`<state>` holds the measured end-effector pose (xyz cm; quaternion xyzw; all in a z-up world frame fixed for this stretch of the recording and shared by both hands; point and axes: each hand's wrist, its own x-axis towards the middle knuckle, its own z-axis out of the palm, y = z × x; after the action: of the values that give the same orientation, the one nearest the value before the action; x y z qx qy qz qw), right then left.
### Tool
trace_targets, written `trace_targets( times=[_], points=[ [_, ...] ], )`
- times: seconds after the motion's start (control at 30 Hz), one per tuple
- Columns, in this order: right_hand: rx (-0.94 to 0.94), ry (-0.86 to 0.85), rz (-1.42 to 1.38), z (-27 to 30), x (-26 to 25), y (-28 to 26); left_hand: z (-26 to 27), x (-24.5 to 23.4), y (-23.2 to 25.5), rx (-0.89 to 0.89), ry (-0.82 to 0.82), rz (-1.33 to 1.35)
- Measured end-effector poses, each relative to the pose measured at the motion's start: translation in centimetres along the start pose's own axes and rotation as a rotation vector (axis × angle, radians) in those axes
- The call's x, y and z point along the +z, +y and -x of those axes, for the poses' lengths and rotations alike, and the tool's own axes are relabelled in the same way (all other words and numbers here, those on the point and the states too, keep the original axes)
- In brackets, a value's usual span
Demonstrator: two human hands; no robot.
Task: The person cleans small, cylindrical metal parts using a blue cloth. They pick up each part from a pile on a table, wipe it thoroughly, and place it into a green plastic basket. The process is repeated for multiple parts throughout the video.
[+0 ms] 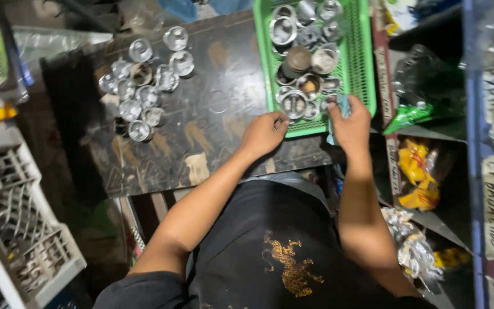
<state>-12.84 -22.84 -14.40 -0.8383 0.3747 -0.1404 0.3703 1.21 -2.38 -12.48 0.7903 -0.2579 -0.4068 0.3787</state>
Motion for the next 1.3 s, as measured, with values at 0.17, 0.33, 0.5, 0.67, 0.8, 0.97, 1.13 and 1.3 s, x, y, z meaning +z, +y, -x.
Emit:
trace_targets(
  times=[0.17, 0.33, 0.5, 0.67, 0.8, 0.97, 1.13, 1.3],
  points=[
    [0.025, -0.078, 0.003, -0.7, -1.0, 0.1, -3.1, 3.0, 1.1, -0.079, 0.017, -0.07],
    [-0.01, -0.217, -0.025, -1.8, -1.4, 0.4, -3.7, 3.8, 3.8, -0.141, 0.067, -0.085],
    [-0.08, -0.372, 0.051, -3.6, -1.6, 0.8, -4.2, 4.8, 3.8, -0.158, 0.109, -0.017],
    [-0.1, -0.509, 0.048, -4.9, -1.1, 0.3, -4.4, 6.0, 3.1, -0.181, 0.176, 0.003],
    [-0.123, -0.586, 0.076, -5.8, -0.6, -0.5, -3.5, 5.0, 4.3, -0.172, 0.168, 0.027],
    [-0.178, -0.575, 0.082, -7.4, 0.4, -0.4, -3.2, 3.8, 4.4, -0.174, 0.172, 0.081],
    [-0.229, -0.62, 0.016, -6.8, 0.5, -3.0, -2.5, 2.8, 3.6, -0.187, 0.242, 0.157],
    [-0.261, -0.676, -0.098, -5.7, 1.5, -7.4, -1.0, 1.3, 0.7, -0.274, 0.341, 0.217]
  ],
)
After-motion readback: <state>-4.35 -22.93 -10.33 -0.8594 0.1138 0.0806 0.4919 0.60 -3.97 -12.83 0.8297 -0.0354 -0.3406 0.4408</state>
